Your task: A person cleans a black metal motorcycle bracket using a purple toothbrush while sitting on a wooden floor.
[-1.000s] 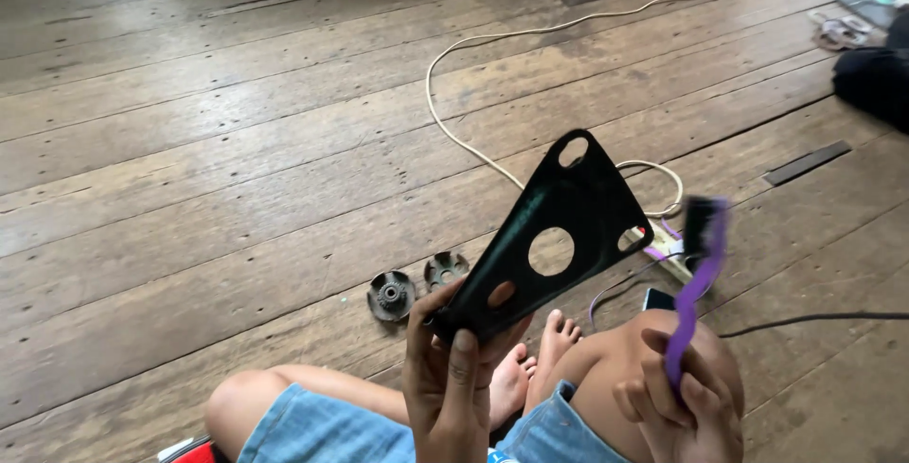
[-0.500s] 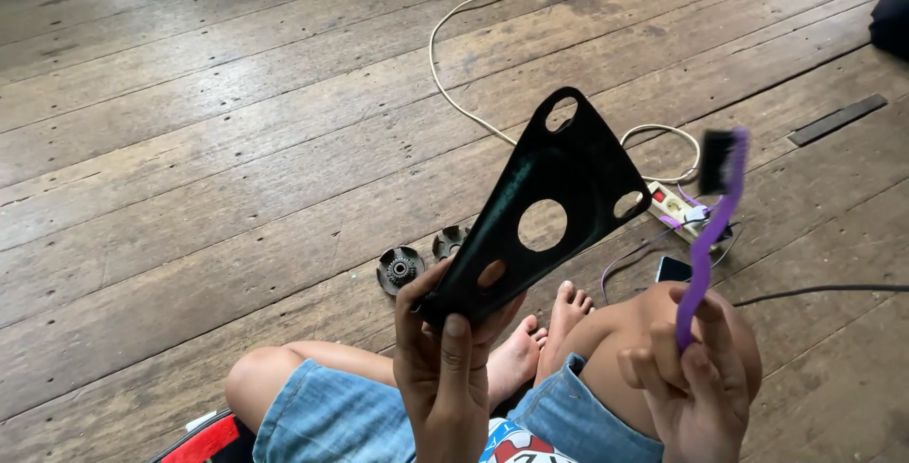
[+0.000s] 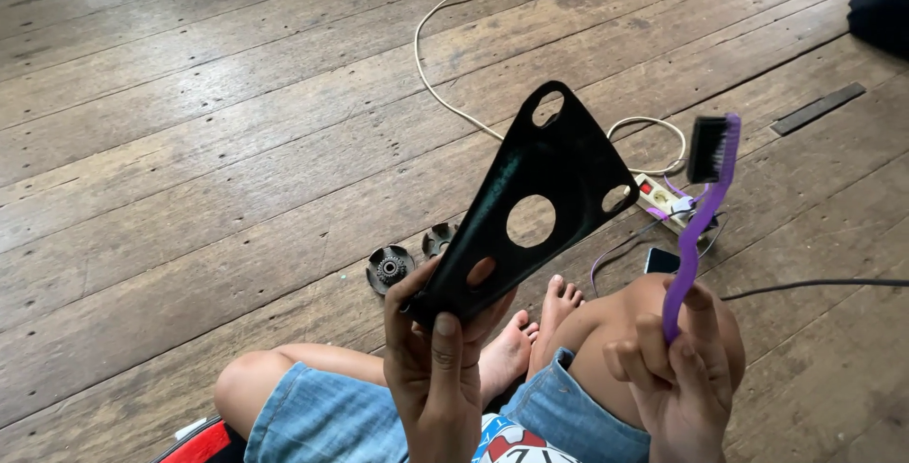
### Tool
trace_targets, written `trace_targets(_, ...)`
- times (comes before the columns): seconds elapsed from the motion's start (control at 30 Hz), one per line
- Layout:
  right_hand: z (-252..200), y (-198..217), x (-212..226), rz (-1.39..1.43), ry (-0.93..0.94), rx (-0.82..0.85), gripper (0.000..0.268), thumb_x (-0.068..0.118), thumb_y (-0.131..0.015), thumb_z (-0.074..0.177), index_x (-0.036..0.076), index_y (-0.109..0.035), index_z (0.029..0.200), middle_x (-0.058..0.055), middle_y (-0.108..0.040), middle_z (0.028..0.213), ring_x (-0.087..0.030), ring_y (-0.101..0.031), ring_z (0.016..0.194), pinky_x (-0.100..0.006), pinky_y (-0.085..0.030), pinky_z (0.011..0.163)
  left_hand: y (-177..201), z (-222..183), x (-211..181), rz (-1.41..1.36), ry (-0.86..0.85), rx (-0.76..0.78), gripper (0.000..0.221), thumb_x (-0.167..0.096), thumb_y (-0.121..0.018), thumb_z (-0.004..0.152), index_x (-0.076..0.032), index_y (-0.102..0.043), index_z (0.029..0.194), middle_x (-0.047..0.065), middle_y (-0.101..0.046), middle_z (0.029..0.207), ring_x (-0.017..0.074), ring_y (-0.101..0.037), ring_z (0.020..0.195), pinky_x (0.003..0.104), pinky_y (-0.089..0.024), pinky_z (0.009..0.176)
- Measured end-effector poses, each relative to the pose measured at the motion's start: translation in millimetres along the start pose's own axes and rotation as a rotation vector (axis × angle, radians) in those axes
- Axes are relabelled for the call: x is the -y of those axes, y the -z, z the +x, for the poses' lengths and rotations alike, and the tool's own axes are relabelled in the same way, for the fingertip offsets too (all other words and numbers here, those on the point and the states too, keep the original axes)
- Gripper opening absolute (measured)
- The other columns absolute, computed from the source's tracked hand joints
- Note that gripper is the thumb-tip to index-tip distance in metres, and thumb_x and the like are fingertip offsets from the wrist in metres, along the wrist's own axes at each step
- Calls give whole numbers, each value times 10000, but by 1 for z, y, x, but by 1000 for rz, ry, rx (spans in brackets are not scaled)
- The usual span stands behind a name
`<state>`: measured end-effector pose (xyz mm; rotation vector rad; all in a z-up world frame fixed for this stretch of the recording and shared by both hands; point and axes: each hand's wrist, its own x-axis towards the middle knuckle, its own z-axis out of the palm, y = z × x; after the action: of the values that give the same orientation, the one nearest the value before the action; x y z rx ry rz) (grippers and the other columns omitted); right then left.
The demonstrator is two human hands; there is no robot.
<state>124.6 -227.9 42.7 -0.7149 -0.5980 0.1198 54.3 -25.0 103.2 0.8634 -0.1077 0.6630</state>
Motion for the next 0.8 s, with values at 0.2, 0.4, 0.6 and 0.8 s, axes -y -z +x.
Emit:
trace_targets(0.2, 3, -14, 2, 55, 137, -57, 459, 150, -525, 1102, 113, -408, 1544, 22, -309, 675, -66, -231, 510, -262, -239, 528, -2, -1, -1, -14, -2, 31, 374, -115, -420, 1084, -16, -382, 1442, 284, -620, 1362, 391, -689, 1213, 542, -577, 1113)
trace_targets(0.4, -4, -12, 0, 71, 202, -122, 511, 166, -523, 1093, 242, -384, 1579, 45, -314, 701, -42, -215, 526, -231, -242, 566, 1, -3, 3, -46, 4, 7, 371, -73, -422, 1070, -15, -396, 1435, 300, -620, 1357, 405, -692, 1203, 547, -598, 1081)
trace_targets(0.6, -8, -8, -2, 105, 216, -107, 469, 157, -526, 1096, 258, -441, 1546, 54, -297, 699, -48, -211, 529, -236, -222, 554, 2, -3, 4, -43, 27, -26, 374, -58, -430, 1050, -11, -406, 1421, 315, -631, 1336, 400, -717, 1158, 543, -613, 1060)
trace_targets(0.8, -9, -8, -4, 132, 250, -125, 561, 149, -493, 1088, 232, -317, 1614, 49, -282, 686, -49, -198, 510, -234, -232, 542, -1, -1, 6, -42, 13, -9, 367, -68, -437, 1055, -3, -406, 1415, 318, -638, 1325, 407, -711, 1168, 533, -619, 1053)
